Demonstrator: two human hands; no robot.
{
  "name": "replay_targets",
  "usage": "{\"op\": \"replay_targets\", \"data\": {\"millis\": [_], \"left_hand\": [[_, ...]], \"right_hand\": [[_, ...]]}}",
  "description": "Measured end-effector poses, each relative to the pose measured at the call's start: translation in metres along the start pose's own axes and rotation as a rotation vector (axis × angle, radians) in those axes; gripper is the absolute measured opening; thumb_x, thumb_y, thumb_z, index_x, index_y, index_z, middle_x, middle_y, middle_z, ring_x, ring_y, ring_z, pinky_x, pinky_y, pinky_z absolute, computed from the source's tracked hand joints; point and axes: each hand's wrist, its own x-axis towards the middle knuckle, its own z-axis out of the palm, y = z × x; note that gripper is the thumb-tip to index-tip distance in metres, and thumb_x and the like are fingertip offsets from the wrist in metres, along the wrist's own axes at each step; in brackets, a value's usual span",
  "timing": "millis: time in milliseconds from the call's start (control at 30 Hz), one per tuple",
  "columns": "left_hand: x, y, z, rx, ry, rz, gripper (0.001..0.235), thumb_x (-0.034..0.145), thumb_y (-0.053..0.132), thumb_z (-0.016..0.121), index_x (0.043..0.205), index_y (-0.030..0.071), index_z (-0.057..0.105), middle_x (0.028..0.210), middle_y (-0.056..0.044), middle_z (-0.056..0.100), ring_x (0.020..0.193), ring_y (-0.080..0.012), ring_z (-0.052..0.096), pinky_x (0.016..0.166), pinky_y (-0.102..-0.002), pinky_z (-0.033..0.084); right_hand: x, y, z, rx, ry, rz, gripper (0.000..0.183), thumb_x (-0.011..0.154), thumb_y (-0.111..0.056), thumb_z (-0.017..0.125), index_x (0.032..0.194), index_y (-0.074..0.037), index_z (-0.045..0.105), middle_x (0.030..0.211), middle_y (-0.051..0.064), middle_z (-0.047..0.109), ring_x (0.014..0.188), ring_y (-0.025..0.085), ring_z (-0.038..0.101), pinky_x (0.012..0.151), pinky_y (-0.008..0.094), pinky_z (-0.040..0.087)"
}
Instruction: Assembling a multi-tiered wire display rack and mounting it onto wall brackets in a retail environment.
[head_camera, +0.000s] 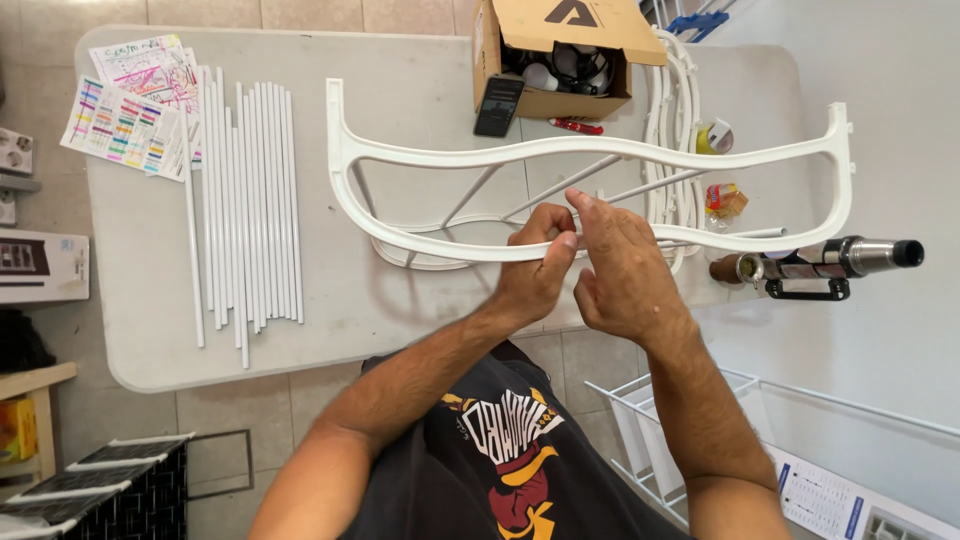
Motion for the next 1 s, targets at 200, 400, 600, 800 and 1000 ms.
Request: {"op": "replay_targets", "data": {"millis": [200, 400, 600, 800, 1000], "left_hand": [[0.025, -0.042, -0.054, -0.307, -0.372, 0.023, 0.077, 0.084, 0.043, 0.076, 0.145, 0.004, 0.051, 0.145, -0.016, 0.054, 0.14, -0.0263, 0.044, 0.121, -0.046, 0.027], [0.084, -0.005, -0.015, 0.137, -0.243, -0.047, 0.054, 0.106, 0.037, 0.056, 0.143, -0.003, 0.054, 0.142, -0.025, 0.056, 0.14, -0.0394, 0.05, 0.122, -0.053, 0.031], [0.108, 0.018, 0.017, 0.167, -0.313, 0.017, 0.038, 0.107, 0.024, 0.054, 0.133, -0.002, 0.064, 0.122, -0.024, 0.07, 0.12, -0.0386, 0.067, 0.11, -0.053, 0.046], [0.119, -0.019, 0.015, 0.176, -0.292, 0.074, 0.024, 0.109, 0.019, 0.052, 0.116, 0.005, 0.07, 0.098, -0.013, 0.072, 0.099, -0.023, 0.068, 0.096, -0.045, 0.053], [0.118, -0.02, 0.011, 0.201, -0.369, 0.045, 0.021, 0.109, 0.017, 0.05, 0.116, 0.007, 0.067, 0.097, -0.012, 0.07, 0.098, -0.0249, 0.067, 0.096, -0.044, 0.052]], "right_hand": [[-0.001, 0.071, -0.051, 0.079, 0.086, 0.018, 0.062, 0.094, -0.015, 0.065, 0.149, 0.008, 0.05, 0.14, 0.025, 0.06, 0.129, 0.044, 0.058, 0.111, 0.049, 0.044], [0.03, 0.133, -0.05, -0.149, -0.136, -0.041, 0.041, 0.098, -0.018, 0.072, 0.137, -0.009, 0.067, 0.114, 0.013, 0.072, 0.11, 0.035, 0.07, 0.099, 0.046, 0.054], [0.044, 0.134, -0.058, -0.196, -0.262, 0.001, 0.038, 0.102, -0.016, 0.068, 0.14, -0.023, 0.066, 0.091, 0.008, 0.075, 0.084, 0.032, 0.075, 0.076, 0.046, 0.059], [0.042, 0.137, -0.06, -0.187, -0.286, -0.014, 0.036, 0.102, -0.021, 0.068, 0.138, -0.024, 0.067, 0.089, 0.007, 0.076, 0.08, 0.032, 0.075, 0.072, 0.046, 0.06], [0.034, 0.135, -0.052, -0.223, -0.271, 0.009, 0.036, 0.103, -0.024, 0.066, 0.138, -0.029, 0.065, 0.088, 0.005, 0.076, 0.08, 0.031, 0.076, 0.07, 0.044, 0.06]]}}
